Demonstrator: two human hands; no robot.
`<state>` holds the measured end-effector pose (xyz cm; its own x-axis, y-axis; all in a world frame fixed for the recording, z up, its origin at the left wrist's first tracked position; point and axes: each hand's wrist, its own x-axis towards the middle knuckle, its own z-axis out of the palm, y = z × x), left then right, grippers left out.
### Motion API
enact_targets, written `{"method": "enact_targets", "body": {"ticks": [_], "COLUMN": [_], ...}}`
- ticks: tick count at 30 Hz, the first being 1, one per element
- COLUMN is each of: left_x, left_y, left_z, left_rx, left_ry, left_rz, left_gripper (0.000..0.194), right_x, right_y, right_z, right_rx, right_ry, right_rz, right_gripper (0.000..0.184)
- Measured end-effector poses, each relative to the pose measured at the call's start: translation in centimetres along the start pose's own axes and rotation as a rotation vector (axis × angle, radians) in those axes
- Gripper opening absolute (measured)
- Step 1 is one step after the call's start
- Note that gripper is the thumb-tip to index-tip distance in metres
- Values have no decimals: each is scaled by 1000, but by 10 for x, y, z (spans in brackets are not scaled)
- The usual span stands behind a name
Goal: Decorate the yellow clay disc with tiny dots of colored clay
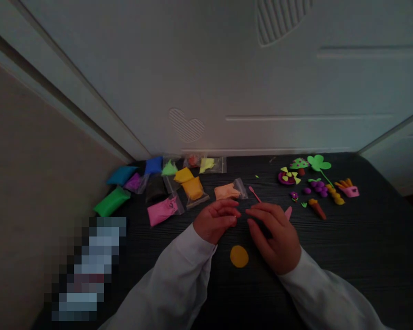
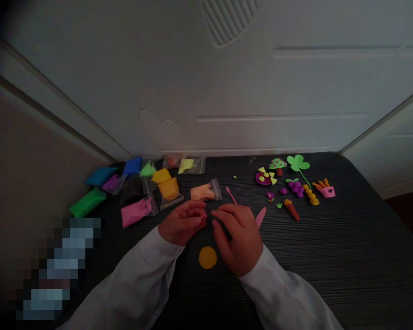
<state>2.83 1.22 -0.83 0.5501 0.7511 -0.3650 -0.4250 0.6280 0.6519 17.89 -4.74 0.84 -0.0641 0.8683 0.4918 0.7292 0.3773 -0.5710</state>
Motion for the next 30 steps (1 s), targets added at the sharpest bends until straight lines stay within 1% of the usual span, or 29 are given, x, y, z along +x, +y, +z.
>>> {"method": "enact_targets", "body": {"ticks": [9, 11, 16, 19, 24, 30], "left_x": [1, 1, 0, 1, 1, -1], "left_y": [0, 0, 0, 0, -2, 0], "left_z": [1, 2, 3, 2, -2, 2], "left_rx": [6, 24, 82, 106, 130, 114], "left_ry": [18, 18, 14, 23, 9, 27], "left_rz": [-31, -31, 15, 37, 75, -3], "left_gripper": [20, 23, 43, 48, 51, 43], "right_x": [-1, 0, 0, -1, -1, -1], "right_y": [-2, -1, 0, 0, 1, 2], "right_z": [-1, -1, -2, -4, -4, -3], "right_rx": [24, 22, 10, 8, 11, 9], "right_ry": [-27, -37, -38, -22, -24, -44], "right_rz": [-6, -1, 9, 25, 27, 40], "right_gripper": [32, 32, 28, 28, 29, 29]}}
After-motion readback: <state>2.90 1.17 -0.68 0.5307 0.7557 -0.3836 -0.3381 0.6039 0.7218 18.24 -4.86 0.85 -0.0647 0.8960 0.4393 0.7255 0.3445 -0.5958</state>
